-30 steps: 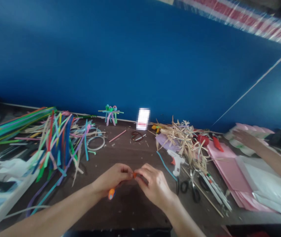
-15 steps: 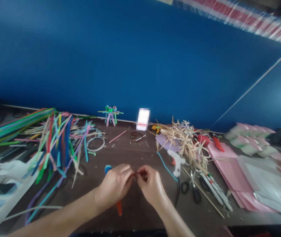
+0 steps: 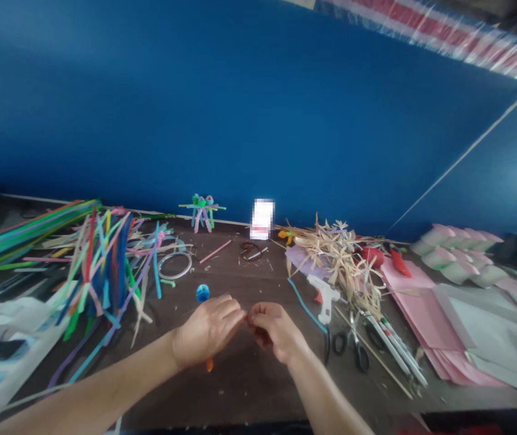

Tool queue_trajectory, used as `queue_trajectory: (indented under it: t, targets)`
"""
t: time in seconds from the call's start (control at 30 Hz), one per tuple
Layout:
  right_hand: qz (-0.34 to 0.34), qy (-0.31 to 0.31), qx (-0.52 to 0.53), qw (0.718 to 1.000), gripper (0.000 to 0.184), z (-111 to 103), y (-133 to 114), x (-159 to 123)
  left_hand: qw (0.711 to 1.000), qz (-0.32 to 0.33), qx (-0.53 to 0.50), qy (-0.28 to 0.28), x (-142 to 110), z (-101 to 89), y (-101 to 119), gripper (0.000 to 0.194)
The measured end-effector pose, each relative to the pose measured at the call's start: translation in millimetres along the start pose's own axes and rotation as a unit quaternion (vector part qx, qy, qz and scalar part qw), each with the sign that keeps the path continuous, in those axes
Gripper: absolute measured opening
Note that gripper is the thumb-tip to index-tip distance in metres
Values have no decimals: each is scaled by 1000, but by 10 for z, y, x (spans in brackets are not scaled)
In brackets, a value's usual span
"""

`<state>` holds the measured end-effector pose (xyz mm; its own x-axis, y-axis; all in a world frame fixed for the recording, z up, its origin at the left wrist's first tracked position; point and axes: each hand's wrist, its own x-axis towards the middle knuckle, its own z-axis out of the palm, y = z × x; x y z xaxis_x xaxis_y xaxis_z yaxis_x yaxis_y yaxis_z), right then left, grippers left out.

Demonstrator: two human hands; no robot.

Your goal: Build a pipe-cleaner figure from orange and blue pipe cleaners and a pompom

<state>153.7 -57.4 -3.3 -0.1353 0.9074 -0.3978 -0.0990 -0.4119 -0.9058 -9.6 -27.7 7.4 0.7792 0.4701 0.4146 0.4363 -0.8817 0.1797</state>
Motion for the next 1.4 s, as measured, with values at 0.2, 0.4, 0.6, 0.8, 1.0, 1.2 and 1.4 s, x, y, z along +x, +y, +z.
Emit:
queue_trajectory:
  t: [0.2,0.4,0.6,0.8,1.0,1.2,1.4]
  targets:
    - [-67,26,-79,994,16,-17,12,-28,966,-195,-169,-23,31,18,-22,14]
    - [-207,106,-258,938,4,62,37,-40,973,-177,-143,-44,21,1,21,13]
    - [-162,79,-255,950,7,37,104,38,993,-89,-44,-62,-38,28,48,19]
    - [-69,39,-157,984,7,82,167,81,993,-7,50,-102,-90,-12,43,16]
    - [-44,12,-76,996,6,122,297,145,990,25,81,-115,-150,10,-15,12]
    - [-59,1,-61,996,10,128,408,188,989,-76,39,-121,-155,66,-72,13]
    - [-73,57,-61,994,34,-18,506,179,922,-372,48,-98,-102,-511,-795,15]
